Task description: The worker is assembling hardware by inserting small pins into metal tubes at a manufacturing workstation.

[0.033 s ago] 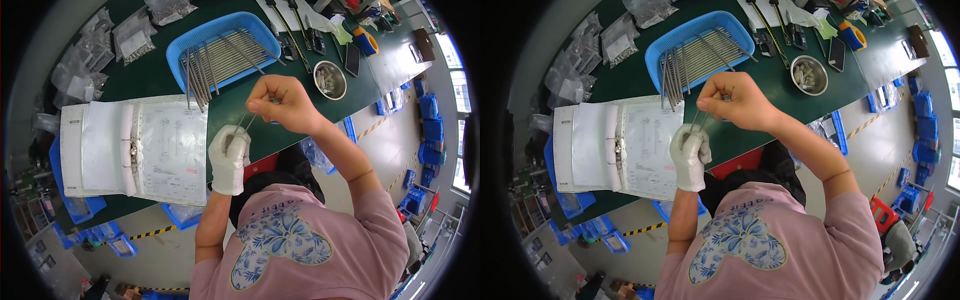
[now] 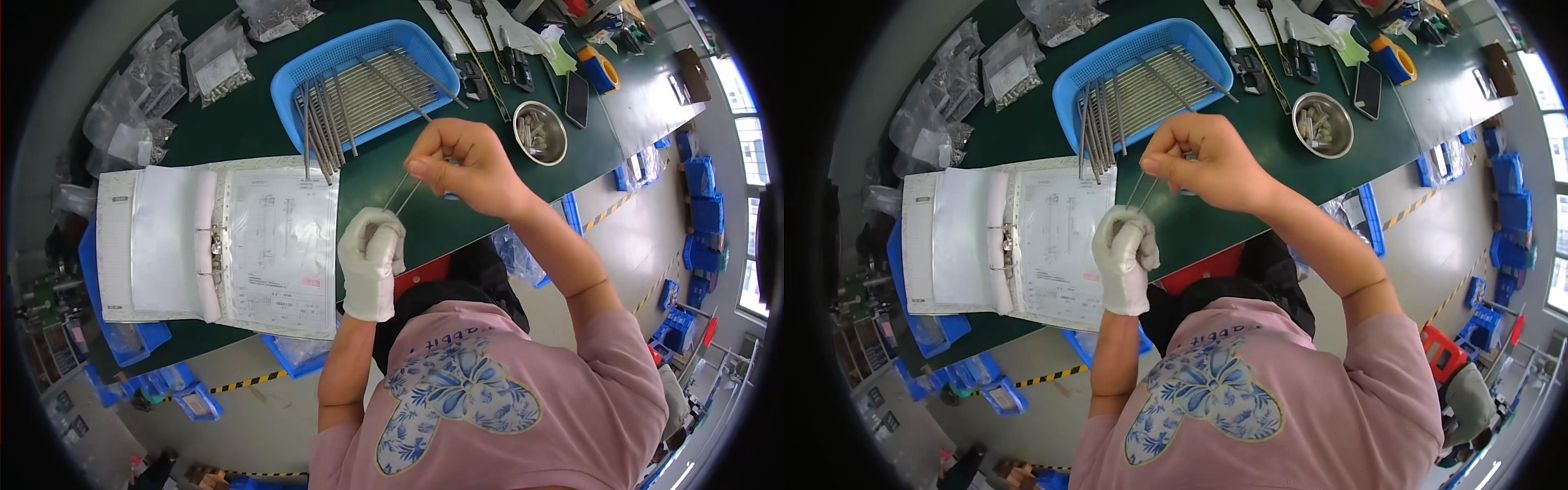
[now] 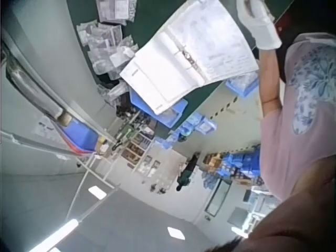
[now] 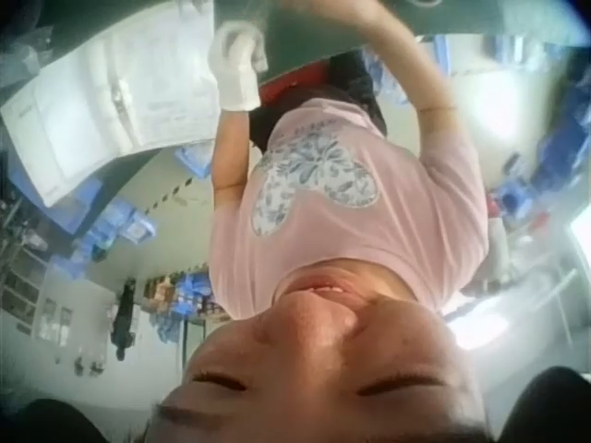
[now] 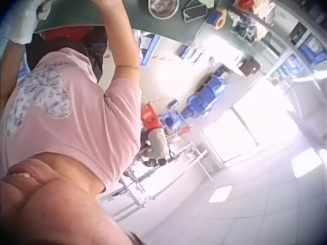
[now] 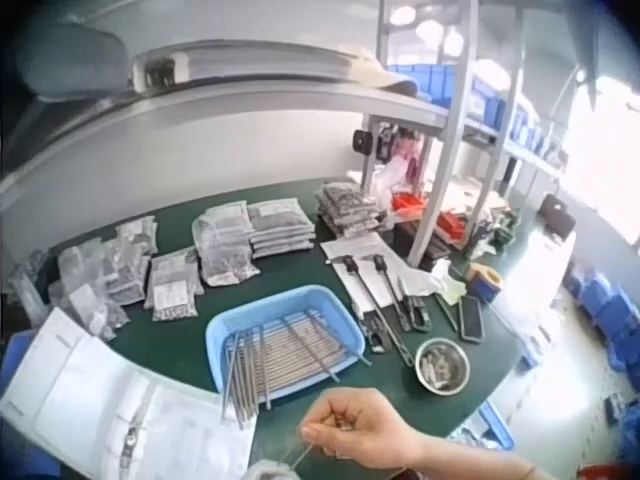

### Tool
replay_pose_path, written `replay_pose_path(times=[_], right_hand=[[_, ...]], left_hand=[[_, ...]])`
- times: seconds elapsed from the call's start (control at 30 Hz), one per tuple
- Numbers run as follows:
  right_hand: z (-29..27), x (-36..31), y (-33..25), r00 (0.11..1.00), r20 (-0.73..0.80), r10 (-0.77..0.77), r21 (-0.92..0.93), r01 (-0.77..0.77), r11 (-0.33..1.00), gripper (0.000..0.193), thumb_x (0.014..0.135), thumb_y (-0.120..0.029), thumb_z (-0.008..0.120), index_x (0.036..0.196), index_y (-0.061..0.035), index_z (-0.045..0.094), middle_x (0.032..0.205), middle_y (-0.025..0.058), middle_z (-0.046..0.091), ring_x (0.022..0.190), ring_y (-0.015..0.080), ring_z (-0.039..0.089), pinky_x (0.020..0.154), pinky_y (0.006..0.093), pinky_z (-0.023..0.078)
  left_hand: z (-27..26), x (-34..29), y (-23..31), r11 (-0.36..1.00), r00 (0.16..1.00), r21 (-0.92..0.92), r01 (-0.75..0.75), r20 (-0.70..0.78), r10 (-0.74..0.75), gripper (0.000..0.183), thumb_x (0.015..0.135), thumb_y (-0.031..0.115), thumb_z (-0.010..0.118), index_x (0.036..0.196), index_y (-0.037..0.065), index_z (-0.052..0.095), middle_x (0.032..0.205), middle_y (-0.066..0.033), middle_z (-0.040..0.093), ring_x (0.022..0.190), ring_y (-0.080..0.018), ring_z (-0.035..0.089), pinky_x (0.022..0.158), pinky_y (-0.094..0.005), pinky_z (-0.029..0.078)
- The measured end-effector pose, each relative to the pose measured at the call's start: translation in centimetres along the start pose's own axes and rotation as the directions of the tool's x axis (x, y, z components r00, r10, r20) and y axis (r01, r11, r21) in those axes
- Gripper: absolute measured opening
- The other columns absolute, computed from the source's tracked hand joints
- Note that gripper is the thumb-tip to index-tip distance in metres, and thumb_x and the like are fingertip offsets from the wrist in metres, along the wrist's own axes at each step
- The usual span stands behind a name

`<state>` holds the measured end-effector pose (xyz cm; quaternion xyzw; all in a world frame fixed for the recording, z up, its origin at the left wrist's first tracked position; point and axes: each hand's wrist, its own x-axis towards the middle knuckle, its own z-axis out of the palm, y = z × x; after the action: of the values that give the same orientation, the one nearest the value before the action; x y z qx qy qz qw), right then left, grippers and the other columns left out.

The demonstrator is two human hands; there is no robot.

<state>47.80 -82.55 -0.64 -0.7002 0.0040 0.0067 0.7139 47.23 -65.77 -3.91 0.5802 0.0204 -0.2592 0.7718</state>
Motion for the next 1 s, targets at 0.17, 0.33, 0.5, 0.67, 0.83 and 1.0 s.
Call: replay_pose_path(times=[0.17, 0.33, 0.5, 0.67, 0.83, 1.0], right_hand=[[-0.7, 0.5, 2.3, 0.997, -0.045, -0.06, 0.024, 0.061, 0.998, 0.015, 0.079, -0.012, 0.06, 0.08, 0.0012, 0.054, 0.07, 0.0027, 0.054, 0.054, 0.0043, 0.046, 0.048, 0.0168, 0.036], [-1.4, -0.6, 4.8, 0.956, 0.058, -0.289, 0.027, 0.288, 0.957, 0.012, 0.079, -0.01, 0.06, 0.078, 0.0006, 0.055, 0.071, 0.003, 0.055, 0.056, 0.0057, 0.049, 0.048, 0.0182, 0.039], [-2.0, -1.4, 7.6, 0.899, 0.097, -0.428, 0.014, 0.429, 0.903, 0.011, 0.078, -0.007, 0.061, 0.08, 0.0029, 0.055, 0.07, 0.0061, 0.055, 0.051, 0.0059, 0.049, 0.044, 0.0171, 0.036], [-2.6, -2.2, 8.8, 0.873, 0.118, -0.473, 0.019, 0.475, 0.88, 0.011, 0.078, -0.007, 0.06, 0.08, 0.0028, 0.055, 0.07, 0.0065, 0.056, 0.051, 0.0058, 0.049, 0.043, 0.0169, 0.036], [-2.9, -3.5, 9.1, 0.854, 0.15, -0.498, 0.014, 0.501, 0.865, 0.011, 0.078, -0.007, 0.061, 0.08, 0.0024, 0.056, 0.07, 0.0061, 0.056, 0.051, 0.0065, 0.05, 0.044, 0.0177, 0.036], [-2.7, -3.8, 9.3, 0.761, 0.263, -0.593, -0.104, 0.634, 0.766, 0.011, 0.076, -0.006, 0.062, 0.081, 0.002, 0.057, 0.067, 0.0047, 0.057, 0.052, 0.0077, 0.052, 0.046, 0.0194, 0.038]], left_hand=[[-2.2, 1.1, -2.3, 0.986, 0.991, -0.157, 0.053, 0.126, -0.034, 0.001, 0.076, 0.006, 0.044, 0.076, 0.005, 0.045, 0.061, -0.0006, 0.039, 0.043, -0.0042, 0.027, 0.037, -0.0176, 0.022], [-2.3, 1.1, -4.2, 0.994, 0.992, -0.105, 0.009, 0.123, 0.004, 0.007, 0.077, 0.001, 0.053, 0.08, 0.005, 0.048, 0.065, 0.0006, 0.045, 0.044, -0.0018, 0.032, 0.037, -0.0153, 0.024], [-2.1, 1.0, -6.1, 0.99, 0.986, 0.006, -0.138, 0.094, 0.137, 0.004, 0.08, 0.005, 0.054, 0.082, 0.003, 0.053, 0.073, -0.0013, 0.049, 0.048, -0.0027, 0.037, 0.042, -0.0155, 0.028], [-1.8, 0.3, -7.7, 0.959, 0.955, 0.036, -0.282, 0.102, 0.277, 0.005, 0.08, 0.006, 0.056, 0.081, 0.002, 0.056, 0.083, -0.004, 0.051, 0.053, -0.004, 0.041, 0.046, -0.0166, 0.031], [-1.5, -1.3, -8.4, 0.888, 0.907, 0.188, -0.42, 0.121, 0.404, 0.006, 0.079, 0.008, 0.058, 0.082, 0.003, 0.057, 0.097, -0.0077, 0.053, 0.063, -0.0067, 0.048, 0.054, -0.0176, 0.039], [-0.9, -1.7, -8.3, 0.837, 0.877, 0.297, -0.461, 0.301, 0.376, 0.007, 0.078, 0.005, 0.058, 0.085, 0.003, 0.056, 0.097, -0.0086, 0.055, 0.071, -0.0089, 0.051, 0.065, -0.0196, 0.042]])
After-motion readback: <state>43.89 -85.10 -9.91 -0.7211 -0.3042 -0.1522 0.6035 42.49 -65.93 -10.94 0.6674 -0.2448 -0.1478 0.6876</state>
